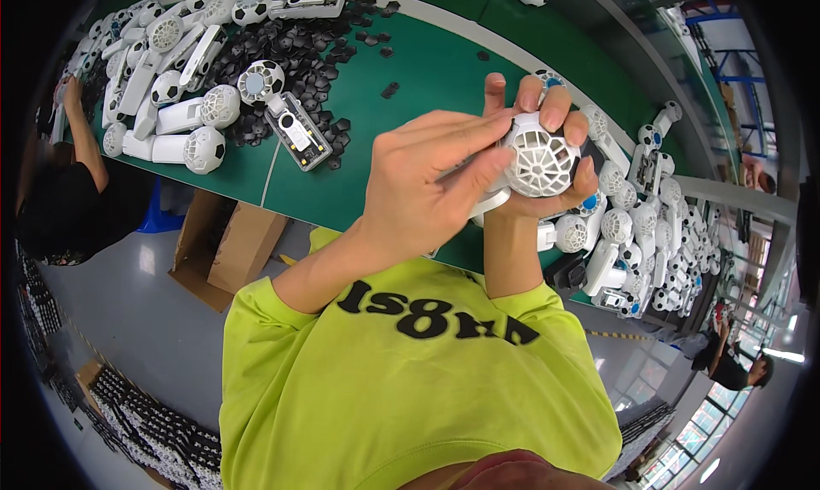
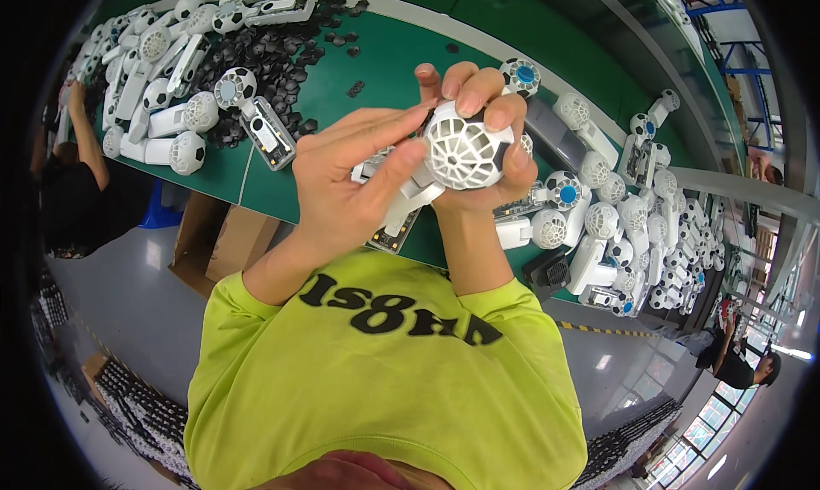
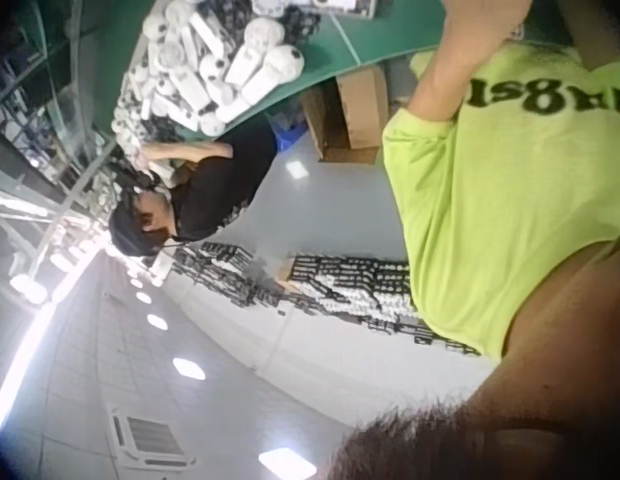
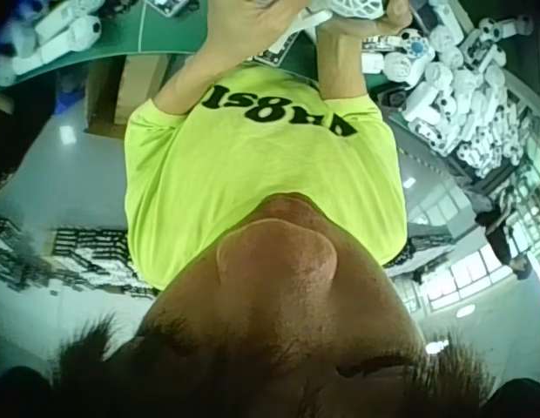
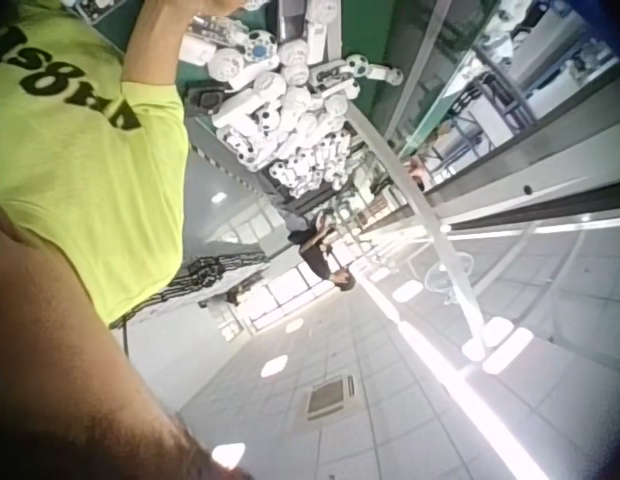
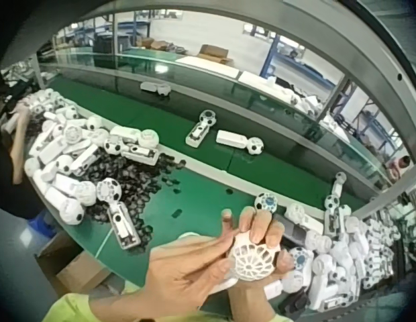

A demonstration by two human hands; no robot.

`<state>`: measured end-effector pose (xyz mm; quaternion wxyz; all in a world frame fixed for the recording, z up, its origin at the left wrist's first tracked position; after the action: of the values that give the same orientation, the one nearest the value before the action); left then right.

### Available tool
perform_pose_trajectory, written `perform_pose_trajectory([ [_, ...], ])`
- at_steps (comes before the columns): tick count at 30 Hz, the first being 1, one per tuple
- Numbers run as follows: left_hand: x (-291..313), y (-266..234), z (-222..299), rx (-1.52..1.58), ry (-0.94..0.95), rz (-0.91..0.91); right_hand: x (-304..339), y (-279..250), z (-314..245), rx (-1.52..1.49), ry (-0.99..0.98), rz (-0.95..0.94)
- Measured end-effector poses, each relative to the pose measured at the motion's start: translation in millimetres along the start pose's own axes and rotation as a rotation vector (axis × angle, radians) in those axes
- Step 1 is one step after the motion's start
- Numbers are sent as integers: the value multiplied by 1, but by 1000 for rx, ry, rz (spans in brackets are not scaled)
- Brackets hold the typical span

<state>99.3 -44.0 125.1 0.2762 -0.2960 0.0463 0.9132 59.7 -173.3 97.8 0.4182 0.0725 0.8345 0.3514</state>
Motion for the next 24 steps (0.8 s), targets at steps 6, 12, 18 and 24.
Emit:
perform_pose_trajectory([
  [6, 2, -1, 29, -26, 116, -52, -1, 23, -26, 371, -187, -136],
  [12, 1, -7, 26, 29, 189, -73, -4, 53, -29, 555, -225, -301],
  [18, -25, 1, -4, -171, 137, -208, -36, 46, -36, 1000, -109, -352],
  [24, -41, 0, -53, -731, 263, -359, -128, -56, -117, 2010, -341, -258],
])
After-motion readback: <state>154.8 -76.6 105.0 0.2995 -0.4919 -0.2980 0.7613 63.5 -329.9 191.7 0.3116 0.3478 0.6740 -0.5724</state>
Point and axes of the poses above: each hand's wrist, its own x-axis away from the middle knuckle, its own y-axis out of the palm, z = x × y, the point moved 9 cm from there along -x, towards the middle knuckle, and after that the axes turned 4 degrees about -z, right-handed, at the moved point
